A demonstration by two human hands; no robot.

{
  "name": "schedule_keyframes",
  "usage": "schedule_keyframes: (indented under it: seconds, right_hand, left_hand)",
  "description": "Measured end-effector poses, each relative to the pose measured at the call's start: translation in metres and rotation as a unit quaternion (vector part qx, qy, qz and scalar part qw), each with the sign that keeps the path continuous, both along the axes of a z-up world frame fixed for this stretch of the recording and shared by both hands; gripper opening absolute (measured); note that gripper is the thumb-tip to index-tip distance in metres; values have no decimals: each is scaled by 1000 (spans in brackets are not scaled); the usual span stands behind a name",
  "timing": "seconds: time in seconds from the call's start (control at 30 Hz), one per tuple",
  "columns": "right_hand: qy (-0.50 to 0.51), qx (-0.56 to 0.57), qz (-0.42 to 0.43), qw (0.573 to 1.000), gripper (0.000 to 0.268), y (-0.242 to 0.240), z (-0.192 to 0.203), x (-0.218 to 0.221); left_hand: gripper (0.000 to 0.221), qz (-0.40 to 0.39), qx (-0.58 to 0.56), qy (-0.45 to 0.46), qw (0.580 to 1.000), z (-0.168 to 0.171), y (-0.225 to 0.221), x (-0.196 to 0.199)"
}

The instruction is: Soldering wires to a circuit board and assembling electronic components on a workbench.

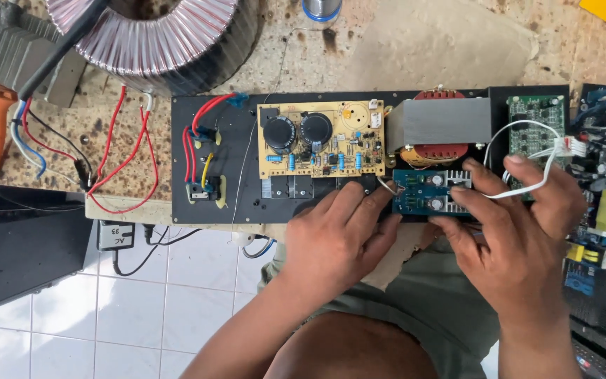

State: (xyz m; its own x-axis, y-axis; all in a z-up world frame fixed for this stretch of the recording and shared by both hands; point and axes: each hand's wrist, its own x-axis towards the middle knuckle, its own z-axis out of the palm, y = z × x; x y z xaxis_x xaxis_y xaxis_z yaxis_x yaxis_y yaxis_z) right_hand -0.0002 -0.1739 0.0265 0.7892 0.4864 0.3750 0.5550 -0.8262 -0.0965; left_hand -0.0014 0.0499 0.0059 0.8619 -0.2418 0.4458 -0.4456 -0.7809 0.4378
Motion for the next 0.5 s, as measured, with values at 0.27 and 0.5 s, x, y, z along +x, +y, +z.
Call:
schedule_keyframes:
  seconds: [0.27, 0.5]
  right_hand:
    - [14, -28, -13, 999, 40, 1, 0, 1]
    - [45, 32, 9, 998, 35, -10, -5, -1]
  left_hand:
    - [23, 12, 9, 12, 1000, -2, -1, 2]
    - [21, -34, -85, 38, 995, 7, 9, 2]
